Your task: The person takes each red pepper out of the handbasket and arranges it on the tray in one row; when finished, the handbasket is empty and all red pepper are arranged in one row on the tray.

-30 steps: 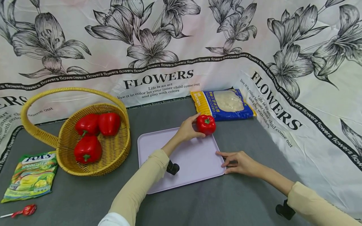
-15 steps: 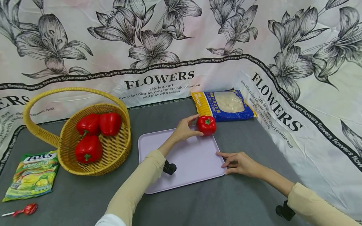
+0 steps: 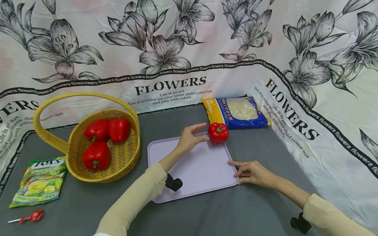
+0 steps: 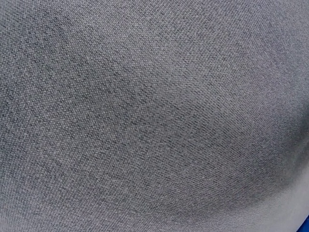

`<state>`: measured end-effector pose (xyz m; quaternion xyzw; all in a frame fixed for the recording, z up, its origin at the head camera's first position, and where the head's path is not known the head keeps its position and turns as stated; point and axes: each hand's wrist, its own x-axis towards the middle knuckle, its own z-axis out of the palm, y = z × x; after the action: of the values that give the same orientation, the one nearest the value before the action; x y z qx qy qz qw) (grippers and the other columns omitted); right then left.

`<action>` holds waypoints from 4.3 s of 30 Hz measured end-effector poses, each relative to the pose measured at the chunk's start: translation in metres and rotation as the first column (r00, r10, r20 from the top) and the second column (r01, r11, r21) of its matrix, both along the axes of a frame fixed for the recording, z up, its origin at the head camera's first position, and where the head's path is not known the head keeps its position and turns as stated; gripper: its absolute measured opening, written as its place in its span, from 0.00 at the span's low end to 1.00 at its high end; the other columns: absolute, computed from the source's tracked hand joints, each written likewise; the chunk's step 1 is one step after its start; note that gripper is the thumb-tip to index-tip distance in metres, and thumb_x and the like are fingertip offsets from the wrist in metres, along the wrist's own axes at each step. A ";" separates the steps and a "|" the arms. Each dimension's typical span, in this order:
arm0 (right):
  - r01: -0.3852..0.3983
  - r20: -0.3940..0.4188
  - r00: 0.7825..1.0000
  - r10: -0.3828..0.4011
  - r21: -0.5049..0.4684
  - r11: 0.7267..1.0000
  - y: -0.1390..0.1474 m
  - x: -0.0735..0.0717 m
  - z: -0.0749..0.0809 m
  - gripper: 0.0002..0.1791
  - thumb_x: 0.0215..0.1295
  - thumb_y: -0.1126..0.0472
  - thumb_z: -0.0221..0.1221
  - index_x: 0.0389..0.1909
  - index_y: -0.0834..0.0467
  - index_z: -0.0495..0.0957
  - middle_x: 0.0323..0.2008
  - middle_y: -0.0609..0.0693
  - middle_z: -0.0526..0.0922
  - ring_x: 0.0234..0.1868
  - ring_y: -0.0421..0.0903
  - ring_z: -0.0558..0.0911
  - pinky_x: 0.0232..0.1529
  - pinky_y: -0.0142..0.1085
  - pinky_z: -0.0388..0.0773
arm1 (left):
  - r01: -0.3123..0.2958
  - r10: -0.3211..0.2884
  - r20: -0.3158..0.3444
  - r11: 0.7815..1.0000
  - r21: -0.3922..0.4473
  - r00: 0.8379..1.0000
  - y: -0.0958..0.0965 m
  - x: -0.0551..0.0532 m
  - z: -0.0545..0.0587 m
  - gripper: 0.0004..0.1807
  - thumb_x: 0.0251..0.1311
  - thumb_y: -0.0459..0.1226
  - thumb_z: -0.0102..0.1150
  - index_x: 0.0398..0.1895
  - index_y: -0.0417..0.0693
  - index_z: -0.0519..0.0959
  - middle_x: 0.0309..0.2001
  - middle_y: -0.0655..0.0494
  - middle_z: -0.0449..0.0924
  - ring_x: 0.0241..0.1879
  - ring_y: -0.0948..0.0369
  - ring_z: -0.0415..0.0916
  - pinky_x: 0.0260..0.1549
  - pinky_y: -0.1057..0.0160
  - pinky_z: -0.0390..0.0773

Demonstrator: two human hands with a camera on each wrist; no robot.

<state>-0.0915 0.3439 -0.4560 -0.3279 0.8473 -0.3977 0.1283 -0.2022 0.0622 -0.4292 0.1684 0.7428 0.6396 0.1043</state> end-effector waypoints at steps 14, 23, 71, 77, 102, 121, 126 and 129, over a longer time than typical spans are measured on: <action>-0.006 -0.004 1.000 0.006 -0.025 1.000 0.001 0.002 0.001 0.08 0.55 0.60 0.68 0.36 0.55 0.84 0.59 0.68 0.71 0.60 0.52 0.73 0.43 0.32 0.80 | -0.046 0.046 0.021 0.999 0.006 0.999 -0.021 0.023 0.016 0.25 0.53 0.31 0.69 0.57 0.45 0.78 0.56 0.50 0.78 0.58 0.51 0.73 0.54 0.55 0.76; -0.011 0.003 1.000 0.011 -0.026 1.000 -0.001 0.001 0.000 0.09 0.55 0.59 0.68 0.37 0.55 0.84 0.60 0.68 0.71 0.61 0.50 0.72 0.44 0.33 0.81 | -0.064 0.063 0.024 0.997 0.037 0.998 -0.057 0.039 0.032 0.22 0.52 0.32 0.70 0.53 0.46 0.80 0.53 0.52 0.80 0.52 0.57 0.78 0.49 0.60 0.79; -0.024 -0.015 1.000 0.023 -0.032 0.999 -0.002 0.001 -0.003 0.08 0.54 0.59 0.69 0.36 0.53 0.84 0.59 0.68 0.71 0.62 0.44 0.70 0.45 0.29 0.79 | 0.168 -0.166 -0.068 0.986 0.012 0.984 -0.326 0.065 0.045 0.22 0.61 0.18 0.51 0.60 0.30 0.70 0.57 0.57 0.78 0.56 0.62 0.75 0.48 0.66 0.78; -0.013 -0.022 1.000 0.013 -0.025 1.000 -0.002 0.001 -0.002 0.07 0.54 0.59 0.69 0.35 0.52 0.84 0.59 0.67 0.72 0.61 0.43 0.71 0.45 0.28 0.79 | 0.091 -0.094 -0.028 0.990 -0.106 0.995 -0.355 0.065 0.051 0.22 0.63 0.21 0.52 0.61 0.32 0.69 0.57 0.57 0.78 0.56 0.66 0.75 0.46 0.68 0.79; -0.004 0.025 1.000 0.004 -0.024 1.000 0.002 -0.001 -0.006 0.08 0.55 0.59 0.68 0.37 0.53 0.84 0.61 0.67 0.70 0.63 0.38 0.69 0.47 0.27 0.77 | 0.110 -0.184 -0.119 0.880 -0.462 0.976 -0.367 0.054 0.037 0.35 0.49 0.28 0.69 0.63 0.32 0.70 0.62 0.71 0.68 0.56 0.86 0.60 0.49 0.82 0.68; -0.005 0.029 1.000 0.007 -0.044 0.999 0.001 0.002 -0.004 0.08 0.55 0.62 0.68 0.36 0.54 0.84 0.60 0.68 0.70 0.63 0.39 0.68 0.47 0.27 0.77 | -0.135 -0.250 -0.380 0.652 -0.746 0.891 -0.337 0.049 0.027 0.47 0.35 0.29 0.79 0.65 0.45 0.67 0.57 0.34 0.70 0.51 0.36 0.73 0.40 0.36 0.77; -0.004 0.034 0.999 0.005 -0.041 0.999 0.001 0.002 -0.006 0.08 0.55 0.61 0.68 0.37 0.54 0.84 0.61 0.68 0.70 0.64 0.37 0.68 0.47 0.27 0.77 | -0.215 -0.210 -0.399 0.579 -0.787 0.893 -0.331 0.046 0.025 0.47 0.38 0.40 0.80 0.65 0.48 0.66 0.55 0.37 0.71 0.48 0.37 0.75 0.37 0.34 0.77; -0.006 0.035 0.999 0.008 -0.045 0.999 0.000 0.002 -0.006 0.08 0.55 0.62 0.68 0.37 0.54 0.84 0.61 0.68 0.70 0.64 0.38 0.68 0.47 0.27 0.77 | -0.235 -0.184 -0.418 0.601 -0.764 0.889 -0.331 0.044 0.021 0.48 0.38 0.41 0.80 0.65 0.42 0.65 0.56 0.35 0.71 0.51 0.36 0.73 0.42 0.33 0.75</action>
<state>-0.0890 0.3442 -0.4616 -0.3268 0.8345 -0.4218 0.1372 -0.1586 -0.2684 -0.4085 0.2380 0.9538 0.1826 -0.0184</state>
